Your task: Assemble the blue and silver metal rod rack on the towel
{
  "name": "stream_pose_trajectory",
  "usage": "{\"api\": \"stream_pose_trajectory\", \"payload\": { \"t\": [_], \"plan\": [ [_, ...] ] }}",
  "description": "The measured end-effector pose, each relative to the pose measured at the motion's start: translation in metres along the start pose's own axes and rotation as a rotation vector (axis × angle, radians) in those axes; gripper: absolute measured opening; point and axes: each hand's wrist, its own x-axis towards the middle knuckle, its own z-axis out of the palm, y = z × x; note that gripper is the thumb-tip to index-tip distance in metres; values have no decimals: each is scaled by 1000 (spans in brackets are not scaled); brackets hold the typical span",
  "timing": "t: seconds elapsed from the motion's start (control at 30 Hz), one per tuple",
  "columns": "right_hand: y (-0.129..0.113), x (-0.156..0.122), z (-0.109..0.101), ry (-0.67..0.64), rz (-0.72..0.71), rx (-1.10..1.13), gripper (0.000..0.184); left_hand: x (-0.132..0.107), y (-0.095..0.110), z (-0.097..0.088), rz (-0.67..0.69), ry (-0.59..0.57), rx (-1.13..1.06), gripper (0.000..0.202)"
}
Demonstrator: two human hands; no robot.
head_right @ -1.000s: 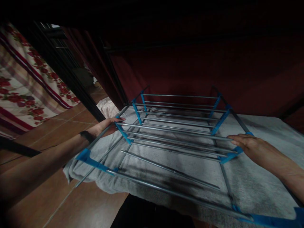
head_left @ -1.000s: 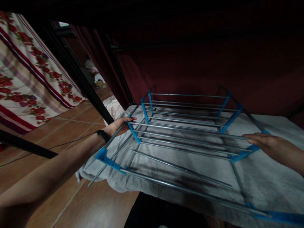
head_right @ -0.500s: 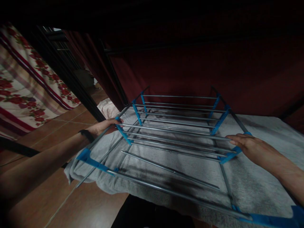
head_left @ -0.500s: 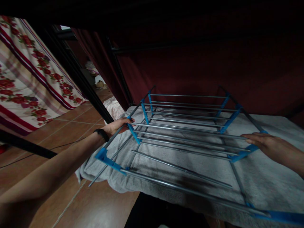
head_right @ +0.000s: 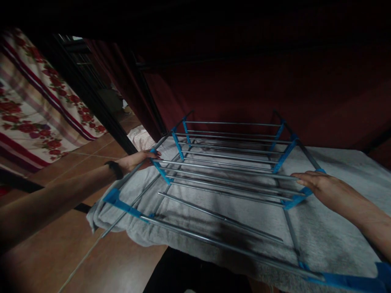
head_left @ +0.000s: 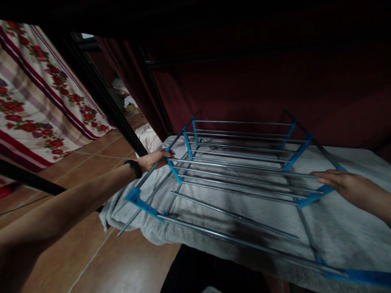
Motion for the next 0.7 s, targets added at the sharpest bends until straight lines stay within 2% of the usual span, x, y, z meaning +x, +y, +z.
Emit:
{"api": "stream_pose_trajectory", "payload": {
  "t": [0.17, 0.37, 0.57, 0.7],
  "plan": [
    [-1, 0, -1, 12, 9, -3, 57, 2, -2, -6, 5, -7, 3, 13],
    [3, 0, 2, 40, 16, 17, 53, -3, 10, -14, -43, -140, 185, 43],
    [9, -1, 4, 70, 9, 51, 54, -5, 14, -8, 17, -91, 250, 50],
    [11, -4, 4, 55, -25, 39, 54, -15, 16, -6, 38, -127, 250, 66]
  ]
}}
